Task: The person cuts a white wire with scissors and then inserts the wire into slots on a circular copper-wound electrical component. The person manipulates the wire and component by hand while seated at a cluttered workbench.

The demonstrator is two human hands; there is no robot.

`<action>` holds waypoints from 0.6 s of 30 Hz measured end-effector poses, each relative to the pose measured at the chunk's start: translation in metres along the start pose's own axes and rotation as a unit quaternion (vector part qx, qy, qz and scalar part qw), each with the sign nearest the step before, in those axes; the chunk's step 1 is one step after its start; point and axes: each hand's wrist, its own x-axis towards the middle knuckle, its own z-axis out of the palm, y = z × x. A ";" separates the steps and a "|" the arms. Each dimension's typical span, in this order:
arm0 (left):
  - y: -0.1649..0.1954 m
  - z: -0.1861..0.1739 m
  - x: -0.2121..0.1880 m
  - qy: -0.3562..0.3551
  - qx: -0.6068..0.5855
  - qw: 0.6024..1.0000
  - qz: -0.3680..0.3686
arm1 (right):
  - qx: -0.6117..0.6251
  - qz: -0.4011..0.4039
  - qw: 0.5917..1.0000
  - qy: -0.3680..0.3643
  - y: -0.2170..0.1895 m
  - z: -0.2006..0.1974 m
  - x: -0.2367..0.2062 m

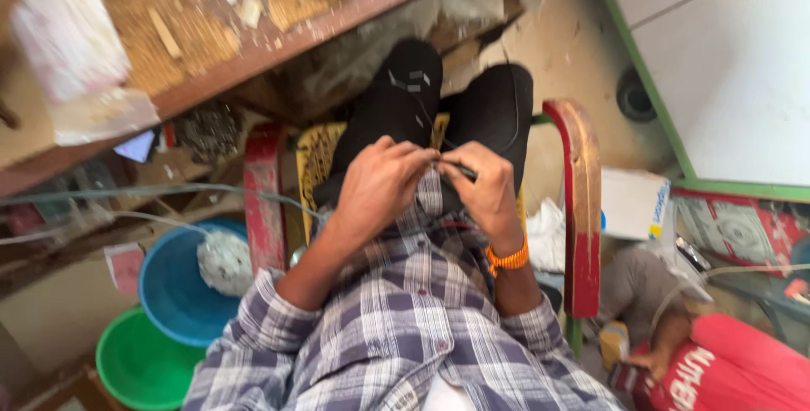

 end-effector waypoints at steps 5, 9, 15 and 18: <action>0.000 -0.002 0.003 -0.110 0.039 0.993 0.017 | 0.035 0.037 0.998 -0.030 0.011 0.004 -0.013; -0.002 0.003 0.001 -0.129 0.034 0.990 0.053 | 0.083 0.105 0.988 -0.081 0.022 -0.003 -0.012; 0.000 0.020 -0.016 -0.125 0.042 0.991 -0.006 | 0.108 0.137 0.960 -0.219 0.031 -0.020 0.006; -0.005 0.030 -0.008 -0.154 -0.057 0.981 -0.104 | -0.044 -0.115 0.984 -0.127 0.032 -0.050 0.046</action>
